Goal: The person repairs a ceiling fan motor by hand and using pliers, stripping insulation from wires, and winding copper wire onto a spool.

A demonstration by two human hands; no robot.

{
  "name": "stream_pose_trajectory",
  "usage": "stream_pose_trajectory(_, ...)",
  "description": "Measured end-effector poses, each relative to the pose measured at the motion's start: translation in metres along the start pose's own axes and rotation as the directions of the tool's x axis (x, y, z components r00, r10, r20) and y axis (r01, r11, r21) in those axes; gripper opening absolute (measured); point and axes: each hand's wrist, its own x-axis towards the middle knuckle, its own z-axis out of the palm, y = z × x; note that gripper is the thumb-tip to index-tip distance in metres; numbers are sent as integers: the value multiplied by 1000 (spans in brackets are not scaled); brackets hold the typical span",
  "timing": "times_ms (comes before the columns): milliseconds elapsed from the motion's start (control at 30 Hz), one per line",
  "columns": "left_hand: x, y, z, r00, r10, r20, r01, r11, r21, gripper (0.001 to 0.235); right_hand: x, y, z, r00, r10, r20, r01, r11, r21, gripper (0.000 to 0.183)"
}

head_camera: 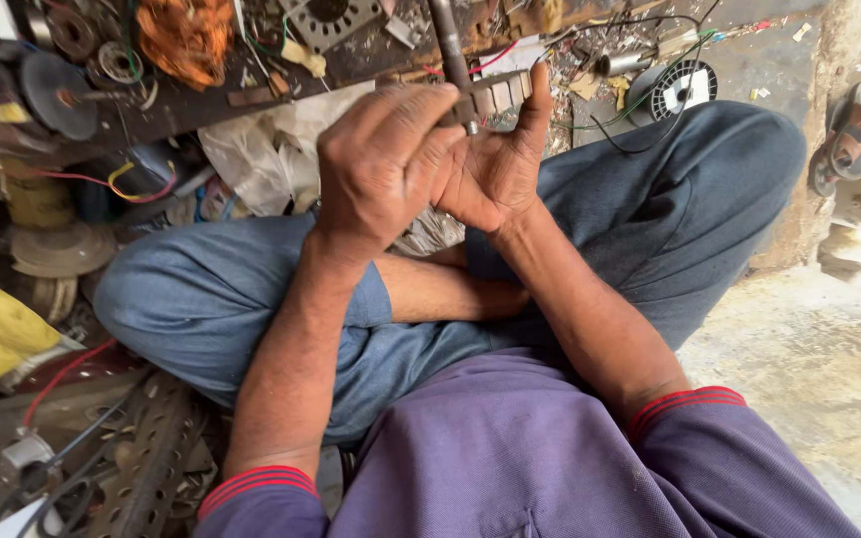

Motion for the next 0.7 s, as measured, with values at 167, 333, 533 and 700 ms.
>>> stream_pose_trajectory(167, -8, -3, -7, 994, -97, -57, 91, 991, -97, 25, 2, 2, 3, 999, 28, 46, -22, 992, -124, 101)
stream_pose_trajectory(333, -7, -1, -13, 991, -127, -36, 116, 967, -227, 25, -3, 0, 4, 998, 19, 67, -5, 979, -202, 105)
stream_pose_trajectory(533, -2, 8, -14, 1000, -12, -14, 9, 981, -193, 38, -10, -7, -5, 994, -5, 112, 46, 930, -366, 102)
stream_pose_trajectory(700, -6, 6, -2, 1000, -10, -5, 10, 996, -85, 35, -12, -6, -16, 992, -120, 30, 121, 883, -453, 80)
